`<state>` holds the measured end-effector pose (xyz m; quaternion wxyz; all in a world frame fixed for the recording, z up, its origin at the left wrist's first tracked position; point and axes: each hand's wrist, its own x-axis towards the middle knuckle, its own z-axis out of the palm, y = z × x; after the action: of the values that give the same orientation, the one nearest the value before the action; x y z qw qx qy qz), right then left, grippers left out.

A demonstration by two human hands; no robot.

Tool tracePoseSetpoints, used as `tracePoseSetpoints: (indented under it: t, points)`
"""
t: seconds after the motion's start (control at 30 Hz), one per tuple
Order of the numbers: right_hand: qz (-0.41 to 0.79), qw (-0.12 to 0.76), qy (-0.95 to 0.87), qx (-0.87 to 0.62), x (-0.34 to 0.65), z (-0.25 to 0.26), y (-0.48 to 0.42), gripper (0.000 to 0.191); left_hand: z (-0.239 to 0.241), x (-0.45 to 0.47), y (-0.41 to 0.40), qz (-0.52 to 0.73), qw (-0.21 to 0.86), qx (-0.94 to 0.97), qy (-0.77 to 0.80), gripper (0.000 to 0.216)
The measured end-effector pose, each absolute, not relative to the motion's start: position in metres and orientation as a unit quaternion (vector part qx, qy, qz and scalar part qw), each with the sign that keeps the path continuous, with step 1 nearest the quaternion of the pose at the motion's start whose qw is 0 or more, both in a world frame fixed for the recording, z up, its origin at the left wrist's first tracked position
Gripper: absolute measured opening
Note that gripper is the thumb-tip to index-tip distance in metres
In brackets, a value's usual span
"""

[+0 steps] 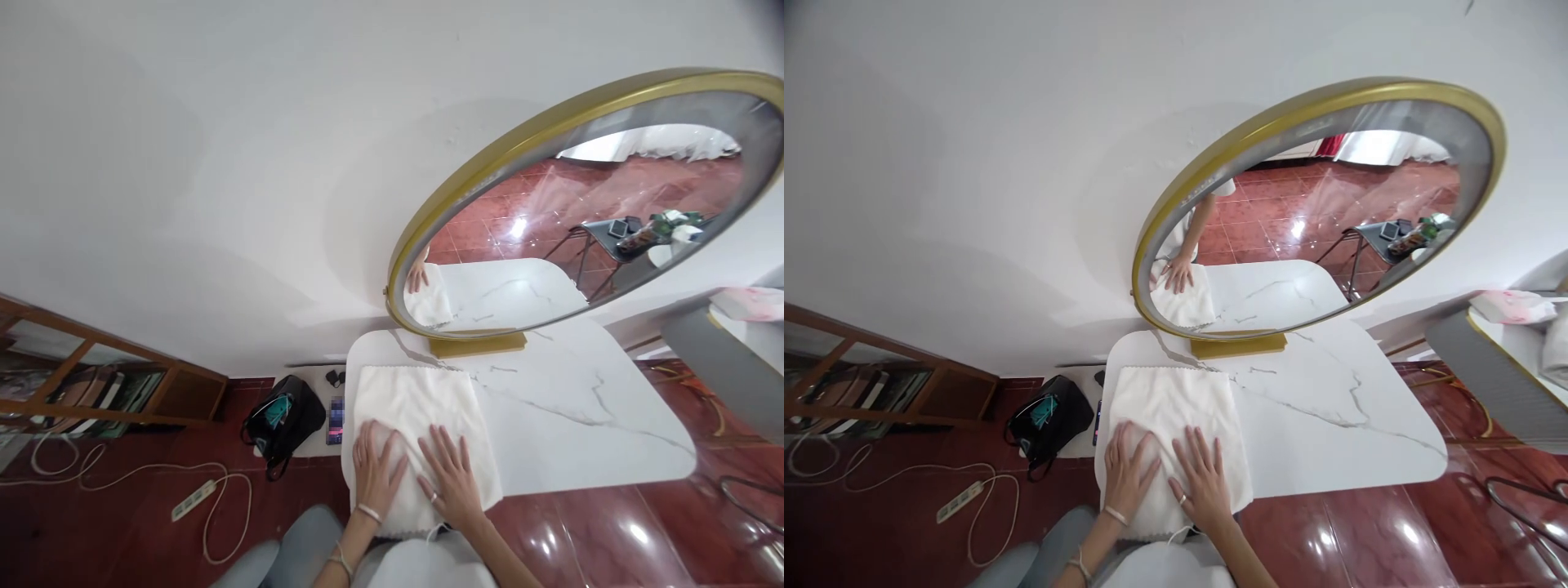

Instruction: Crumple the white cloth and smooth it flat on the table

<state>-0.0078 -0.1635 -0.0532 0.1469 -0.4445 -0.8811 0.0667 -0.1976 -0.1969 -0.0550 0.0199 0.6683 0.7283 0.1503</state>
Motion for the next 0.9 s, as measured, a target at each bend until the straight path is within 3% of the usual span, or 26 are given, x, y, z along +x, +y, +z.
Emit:
tracePoseSetpoints:
  t: [0.23,0.53,0.9]
  points:
    - [0.061,0.132,-0.884,-0.445,-0.023,-0.049,-0.115,0.064,-0.05,-0.228,-0.143,0.119,-0.007,0.691,0.713,0.06]
    - [0.093,0.118,-0.9,-0.41,-0.065,-0.057,-0.025,0.054,-0.049,-0.264,-0.085,0.124,-0.002,0.648,0.751,0.059]
    - [0.111,0.119,-0.91,-0.382,-0.047,-0.052,-0.061,0.055,-0.047,-0.242,-0.137,0.135,-0.031,0.66,0.738,0.058]
